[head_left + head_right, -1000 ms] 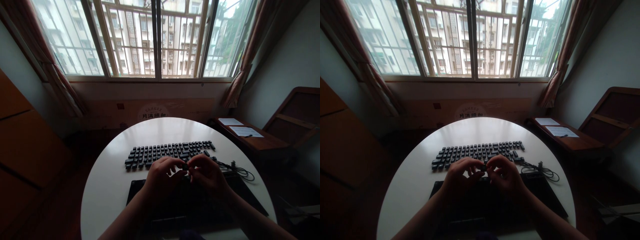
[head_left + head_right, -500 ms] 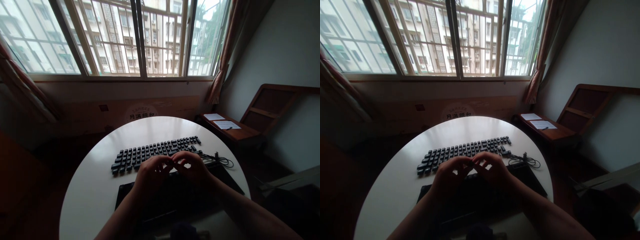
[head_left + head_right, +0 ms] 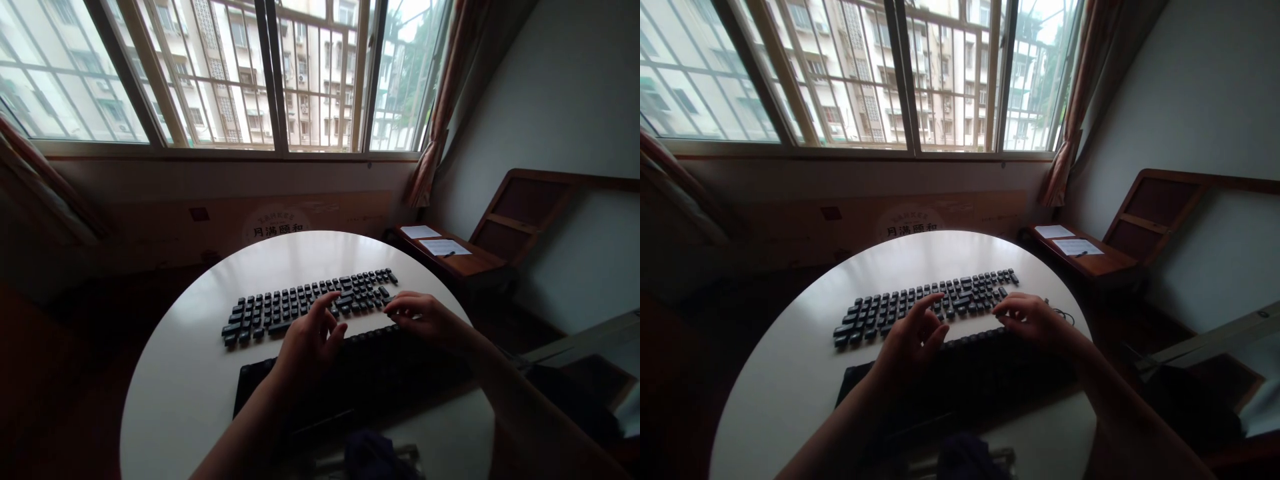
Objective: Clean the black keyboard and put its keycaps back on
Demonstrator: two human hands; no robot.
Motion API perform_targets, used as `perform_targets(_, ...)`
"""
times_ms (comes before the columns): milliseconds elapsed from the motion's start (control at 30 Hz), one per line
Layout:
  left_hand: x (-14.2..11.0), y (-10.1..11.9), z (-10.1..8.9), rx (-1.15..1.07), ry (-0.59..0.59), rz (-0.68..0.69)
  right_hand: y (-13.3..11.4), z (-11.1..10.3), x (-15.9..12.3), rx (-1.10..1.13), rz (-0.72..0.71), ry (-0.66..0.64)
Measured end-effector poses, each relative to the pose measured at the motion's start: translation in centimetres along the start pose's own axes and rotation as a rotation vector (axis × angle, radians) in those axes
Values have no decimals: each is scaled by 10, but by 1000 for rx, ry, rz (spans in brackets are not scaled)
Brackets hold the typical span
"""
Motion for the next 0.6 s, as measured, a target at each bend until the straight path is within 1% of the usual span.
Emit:
perform_targets(133,0,1,0,24,-16,-8,35,-6,-27,-45,177,-41)
perform_targets(233,1,1,3,25,-54,-30,50,-6,-35,-67,245,-95)
perform_targets(367,2,0,3,19,-79,-73,57,-3,-32,-85,247,-146)
perform_targets(600,4,-4,0,19,-70,-117,61,1,-26,-96,248,-186)
Point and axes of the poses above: each hand's wrist, its own x-axis towards the middle knuckle, its own z-axis out of the palm, y = z × x, the point moved 5 cm from there along x, towards the middle knuckle, and after that the axes turned 12 degrees about -y, right-handed, at the moved point
